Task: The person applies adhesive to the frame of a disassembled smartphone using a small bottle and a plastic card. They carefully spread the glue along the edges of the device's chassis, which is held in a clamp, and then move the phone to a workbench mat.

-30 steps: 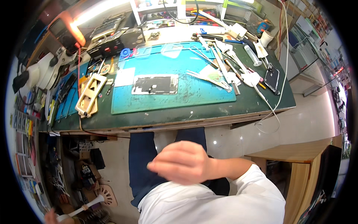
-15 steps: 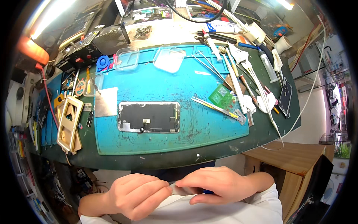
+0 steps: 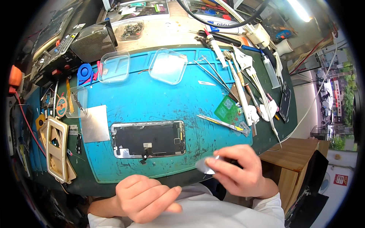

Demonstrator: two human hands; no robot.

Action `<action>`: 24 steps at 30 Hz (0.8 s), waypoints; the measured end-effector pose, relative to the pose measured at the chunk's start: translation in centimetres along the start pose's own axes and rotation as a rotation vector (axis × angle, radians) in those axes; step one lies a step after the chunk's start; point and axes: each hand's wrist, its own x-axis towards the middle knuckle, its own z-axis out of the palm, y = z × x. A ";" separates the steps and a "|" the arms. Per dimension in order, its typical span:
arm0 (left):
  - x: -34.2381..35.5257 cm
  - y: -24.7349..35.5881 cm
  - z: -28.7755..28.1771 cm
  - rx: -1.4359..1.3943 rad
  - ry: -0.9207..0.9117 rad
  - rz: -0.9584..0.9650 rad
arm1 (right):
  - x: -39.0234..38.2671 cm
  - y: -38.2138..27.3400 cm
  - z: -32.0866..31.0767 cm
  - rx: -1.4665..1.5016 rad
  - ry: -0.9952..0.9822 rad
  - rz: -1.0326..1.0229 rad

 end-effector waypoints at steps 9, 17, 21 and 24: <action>-0.2 0.0 0.6 0.188 -0.019 -0.055 | 2.0 2.6 1.5 -0.260 0.106 -0.185; 0.2 0.1 -0.1 0.129 -0.064 -0.051 | 1.5 1.0 2.7 0.041 0.042 -0.362; -0.1 0.2 -0.2 0.078 -0.056 -0.006 | 1.1 0.5 2.8 0.138 -0.005 -0.330; -0.2 0.1 -0.1 0.062 -0.027 0.021 | 1.2 0.4 2.5 0.284 -0.057 -0.274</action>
